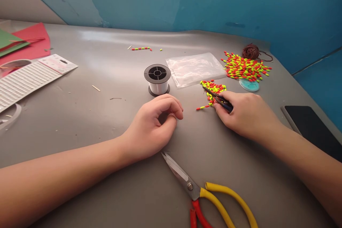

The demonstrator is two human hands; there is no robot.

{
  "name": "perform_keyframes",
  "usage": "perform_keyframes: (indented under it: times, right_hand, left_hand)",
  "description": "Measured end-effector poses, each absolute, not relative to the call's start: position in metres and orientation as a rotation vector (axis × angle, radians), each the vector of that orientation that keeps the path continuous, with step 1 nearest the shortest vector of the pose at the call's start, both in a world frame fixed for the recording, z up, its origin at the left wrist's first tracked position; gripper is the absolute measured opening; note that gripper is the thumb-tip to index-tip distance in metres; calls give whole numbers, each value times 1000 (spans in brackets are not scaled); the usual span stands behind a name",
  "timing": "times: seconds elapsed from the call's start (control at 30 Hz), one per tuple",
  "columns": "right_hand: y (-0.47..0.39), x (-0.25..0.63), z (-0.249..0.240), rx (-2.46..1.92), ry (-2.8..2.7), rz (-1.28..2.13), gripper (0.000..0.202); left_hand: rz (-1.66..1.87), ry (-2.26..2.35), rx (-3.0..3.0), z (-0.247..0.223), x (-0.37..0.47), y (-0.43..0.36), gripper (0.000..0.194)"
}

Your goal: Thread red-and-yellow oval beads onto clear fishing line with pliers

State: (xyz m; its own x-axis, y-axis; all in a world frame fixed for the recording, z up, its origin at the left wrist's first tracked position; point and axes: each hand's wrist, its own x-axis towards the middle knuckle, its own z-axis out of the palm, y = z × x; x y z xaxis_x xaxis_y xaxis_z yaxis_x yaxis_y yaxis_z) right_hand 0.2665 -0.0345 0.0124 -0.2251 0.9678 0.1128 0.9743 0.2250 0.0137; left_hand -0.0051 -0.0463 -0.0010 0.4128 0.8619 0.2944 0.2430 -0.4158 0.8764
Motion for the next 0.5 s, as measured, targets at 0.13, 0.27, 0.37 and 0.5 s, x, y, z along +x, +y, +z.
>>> perform_keyframes:
  times: [0.13, 0.27, 0.37, 0.5]
  right_hand:
    - [-39, 265, 17, -1723, -2353, -205, 11]
    - [-50, 260, 23, -1396, -2364, -262, 10]
    - [-57, 254, 26, -1148, -2443, -234, 13]
    - [-66, 247, 27, -972, -2474, -149, 20]
  left_hand:
    - [1105, 953, 1898, -2, -5, -46, 27]
    - [1359, 891, 1968, -1, -5, -50, 32]
    - [1501, 868, 2055, 0, -6, -51, 33]
    - [1423, 861, 2095, 1, -5, -49, 30]
